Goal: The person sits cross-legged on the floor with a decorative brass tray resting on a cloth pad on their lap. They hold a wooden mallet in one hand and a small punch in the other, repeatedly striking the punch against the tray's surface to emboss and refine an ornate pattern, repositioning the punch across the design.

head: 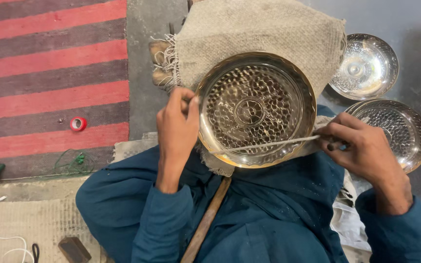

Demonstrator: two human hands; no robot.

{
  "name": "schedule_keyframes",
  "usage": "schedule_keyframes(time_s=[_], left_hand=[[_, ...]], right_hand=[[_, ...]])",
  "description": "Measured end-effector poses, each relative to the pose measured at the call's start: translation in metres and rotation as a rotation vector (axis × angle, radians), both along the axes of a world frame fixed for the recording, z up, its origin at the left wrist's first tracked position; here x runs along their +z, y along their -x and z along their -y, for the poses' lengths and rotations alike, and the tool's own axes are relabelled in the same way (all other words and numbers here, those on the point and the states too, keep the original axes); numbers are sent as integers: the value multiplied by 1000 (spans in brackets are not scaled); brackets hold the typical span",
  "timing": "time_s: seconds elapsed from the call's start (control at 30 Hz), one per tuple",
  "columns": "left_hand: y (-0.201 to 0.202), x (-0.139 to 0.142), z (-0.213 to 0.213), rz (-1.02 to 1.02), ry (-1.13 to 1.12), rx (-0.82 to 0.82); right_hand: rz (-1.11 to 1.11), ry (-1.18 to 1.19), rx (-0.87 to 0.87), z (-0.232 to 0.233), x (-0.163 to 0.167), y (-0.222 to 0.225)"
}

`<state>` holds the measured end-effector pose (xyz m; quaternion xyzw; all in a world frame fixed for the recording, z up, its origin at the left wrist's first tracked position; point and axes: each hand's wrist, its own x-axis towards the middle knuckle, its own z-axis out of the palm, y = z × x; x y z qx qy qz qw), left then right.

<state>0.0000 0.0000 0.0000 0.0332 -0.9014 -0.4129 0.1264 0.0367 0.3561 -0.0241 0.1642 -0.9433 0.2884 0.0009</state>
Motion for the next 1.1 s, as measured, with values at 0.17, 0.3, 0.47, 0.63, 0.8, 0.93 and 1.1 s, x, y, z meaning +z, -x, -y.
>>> schedule_keyframes(time_s=[0.17,0.3,0.47,0.63,0.8,0.93,1.1], left_hand=[[-20,-2,6,276,-277,41],[-16,3,12,105,-30,-39],[15,5,-4,-158,109,-111],[29,5,-17,-160,148,-95],[24,-4,-17,-205,79,-90],[-21,-6,-19,104,-71,50],[-56,-15,-26,229,-180,54]], right_hand=[[-44,-42,21,3,6,8],[-19,-79,46,4,10,8],[-5,-80,51,4,15,4],[-31,-7,86,0,16,2],[-67,-37,121,-6,12,3],[-19,-27,111,-10,11,6],[27,-18,132,-18,11,14]])
